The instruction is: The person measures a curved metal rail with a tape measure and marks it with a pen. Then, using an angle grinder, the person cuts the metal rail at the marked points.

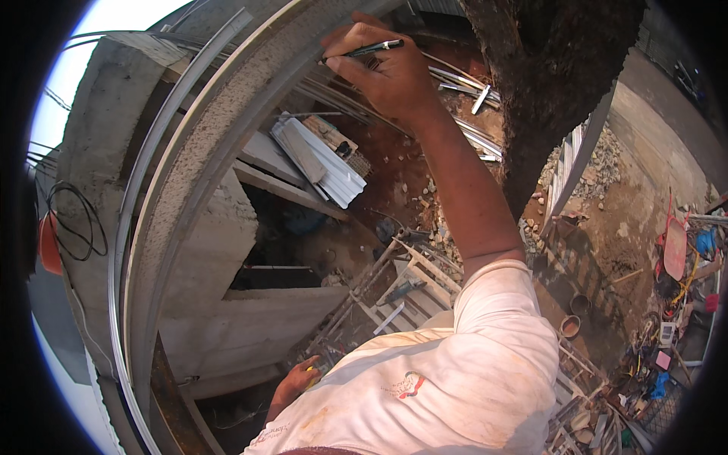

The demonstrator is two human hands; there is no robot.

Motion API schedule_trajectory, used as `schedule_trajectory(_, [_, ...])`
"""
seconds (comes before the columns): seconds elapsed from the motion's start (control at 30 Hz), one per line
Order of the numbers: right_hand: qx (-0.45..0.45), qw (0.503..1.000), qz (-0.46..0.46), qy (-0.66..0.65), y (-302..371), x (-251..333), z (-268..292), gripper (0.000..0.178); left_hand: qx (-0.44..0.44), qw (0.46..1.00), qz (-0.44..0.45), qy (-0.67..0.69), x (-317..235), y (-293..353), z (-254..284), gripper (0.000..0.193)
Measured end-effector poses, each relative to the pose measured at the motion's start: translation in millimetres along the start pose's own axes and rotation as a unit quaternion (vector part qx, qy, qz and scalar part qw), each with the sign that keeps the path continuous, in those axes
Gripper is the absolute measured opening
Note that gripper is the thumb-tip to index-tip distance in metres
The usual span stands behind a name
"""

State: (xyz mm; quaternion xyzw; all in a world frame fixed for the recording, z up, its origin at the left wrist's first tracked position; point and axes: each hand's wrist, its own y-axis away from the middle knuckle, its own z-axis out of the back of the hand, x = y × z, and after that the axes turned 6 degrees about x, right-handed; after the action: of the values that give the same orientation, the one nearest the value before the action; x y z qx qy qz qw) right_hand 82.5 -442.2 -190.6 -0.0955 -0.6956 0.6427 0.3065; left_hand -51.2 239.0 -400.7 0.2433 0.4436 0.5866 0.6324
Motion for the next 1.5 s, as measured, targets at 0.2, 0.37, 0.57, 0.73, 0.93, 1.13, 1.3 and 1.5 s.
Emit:
schedule_trajectory(0.2, [0.013, 0.999, -0.018, 0.024, 2, -2, 3, 0.006, 0.004, 0.999, 0.010, 0.035, -32, 14, 7, 0.072])
schedule_trajectory(0.37, [-0.017, 1.000, 0.006, -0.022, 2, 5, 11, 0.005, -0.020, 0.999, -0.042, 0.014, -18, 5, 0, 0.071])
schedule_trajectory(0.57, [-0.054, 0.981, -0.152, -0.104, 89, 44, -8, 0.008, -0.046, 0.977, -0.093, 0.187, 8, -22, -38, 0.063])
schedule_trajectory(0.73, [0.158, 0.824, -0.526, -0.139, 255, 75, -40, 0.044, -0.081, 0.940, -0.140, 0.300, -25, -20, -58, 0.058])
schedule_trajectory(0.93, [0.408, 0.600, -0.682, -0.089, 374, 156, -34, 0.073, -0.046, 0.930, -0.162, 0.326, -22, -22, -101, 0.049])
schedule_trajectory(1.13, [0.371, 0.632, -0.665, -0.142, 388, 182, -37, 0.066, -0.041, 0.913, -0.138, 0.381, 11, -33, -140, 0.039])
schedule_trajectory(1.3, [0.327, 0.600, -0.714, -0.152, 418, 182, -37, 0.042, -0.053, 0.874, -0.168, 0.452, 11, -43, -149, 0.038])
schedule_trajectory(1.5, [0.378, 0.755, -0.529, -0.081, 402, 209, -105, 0.025, -0.024, 0.888, -0.273, 0.370, -57, -41, -100, 0.058])
